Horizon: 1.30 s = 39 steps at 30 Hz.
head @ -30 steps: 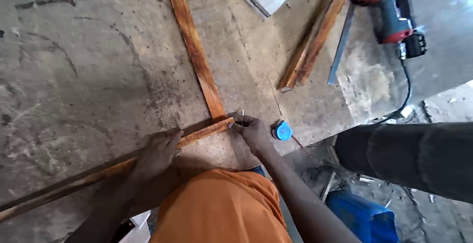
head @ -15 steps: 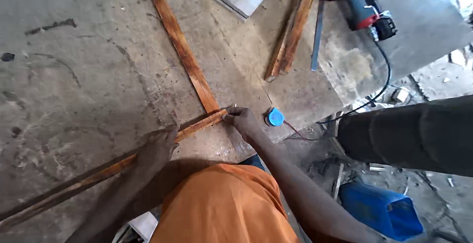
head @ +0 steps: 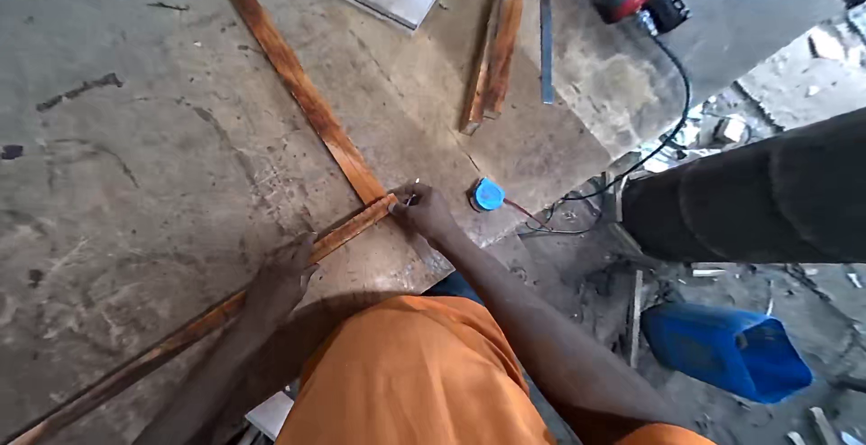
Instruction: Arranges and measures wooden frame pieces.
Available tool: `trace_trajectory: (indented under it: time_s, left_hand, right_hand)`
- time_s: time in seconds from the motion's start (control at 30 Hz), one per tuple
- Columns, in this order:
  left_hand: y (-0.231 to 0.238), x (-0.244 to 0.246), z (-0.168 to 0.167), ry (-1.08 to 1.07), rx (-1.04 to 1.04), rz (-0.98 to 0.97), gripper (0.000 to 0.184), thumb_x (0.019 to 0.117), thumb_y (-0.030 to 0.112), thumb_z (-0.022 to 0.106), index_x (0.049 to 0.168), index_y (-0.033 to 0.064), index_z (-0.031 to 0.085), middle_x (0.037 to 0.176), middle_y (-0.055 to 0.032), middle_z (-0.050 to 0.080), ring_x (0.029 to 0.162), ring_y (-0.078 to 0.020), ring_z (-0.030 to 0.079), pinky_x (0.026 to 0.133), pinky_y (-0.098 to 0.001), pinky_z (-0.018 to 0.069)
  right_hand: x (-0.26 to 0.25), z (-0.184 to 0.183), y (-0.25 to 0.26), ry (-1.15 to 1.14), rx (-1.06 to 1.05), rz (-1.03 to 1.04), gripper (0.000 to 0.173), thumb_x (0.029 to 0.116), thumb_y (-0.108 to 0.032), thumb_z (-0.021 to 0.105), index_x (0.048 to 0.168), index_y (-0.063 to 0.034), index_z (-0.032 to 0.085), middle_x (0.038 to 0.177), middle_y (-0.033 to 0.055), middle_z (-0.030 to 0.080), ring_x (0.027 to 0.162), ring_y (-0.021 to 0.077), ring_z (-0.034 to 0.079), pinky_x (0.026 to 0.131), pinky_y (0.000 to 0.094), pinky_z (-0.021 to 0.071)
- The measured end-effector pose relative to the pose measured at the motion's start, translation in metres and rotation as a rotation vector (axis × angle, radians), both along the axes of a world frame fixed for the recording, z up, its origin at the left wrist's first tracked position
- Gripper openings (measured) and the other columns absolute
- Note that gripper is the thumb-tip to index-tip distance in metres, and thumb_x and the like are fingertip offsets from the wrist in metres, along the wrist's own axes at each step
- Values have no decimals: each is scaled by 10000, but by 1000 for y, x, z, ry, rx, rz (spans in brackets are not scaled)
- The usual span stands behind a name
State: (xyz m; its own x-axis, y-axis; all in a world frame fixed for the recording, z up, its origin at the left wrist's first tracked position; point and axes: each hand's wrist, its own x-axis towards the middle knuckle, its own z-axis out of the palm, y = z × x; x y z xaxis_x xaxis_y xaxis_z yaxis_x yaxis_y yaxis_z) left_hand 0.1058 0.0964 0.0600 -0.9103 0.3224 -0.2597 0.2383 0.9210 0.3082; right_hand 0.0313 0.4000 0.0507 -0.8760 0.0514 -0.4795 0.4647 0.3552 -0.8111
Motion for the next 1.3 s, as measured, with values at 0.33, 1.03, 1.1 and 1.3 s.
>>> trace_trajectory:
  time_s: [0.33,1.03,1.1,1.3]
  left_hand:
    - [3,2,2,-2,5,1,581,1009,247,668,1538,119,465,1289,-184,674,1186,-376,662,1015,-565,523]
    - [110,-35,6,25,-9,84,647,930,376,751,1437,41,529,1328,-202,636,1244,-381,615,1048,-562,497]
    - [132,-48,2,48,-45,94,523,945,382,720,1328,47,598,1261,-187,661,1196,-365,642,987,-556,528]
    - [147,-60,7,-31,-142,144,449,951,375,700,1245,44,626,1147,-193,694,1046,-378,699,863,-575,570]
  right_hand:
    - [-1,-3,1,-2,6,12,344,864,-152,779,1191,-90,690,972,88,745,864,221,715,800,479,594]
    - [-8,1,7,-69,20,36,324,831,-206,805,1122,-103,709,1002,120,723,913,266,702,823,526,580]
    - [-10,0,9,-86,1,25,352,822,-219,818,1127,-86,701,1019,136,719,926,282,702,832,536,582]
    - [-11,-2,12,-104,-48,13,376,809,-215,832,1136,-80,703,1021,134,719,909,276,705,822,518,589]
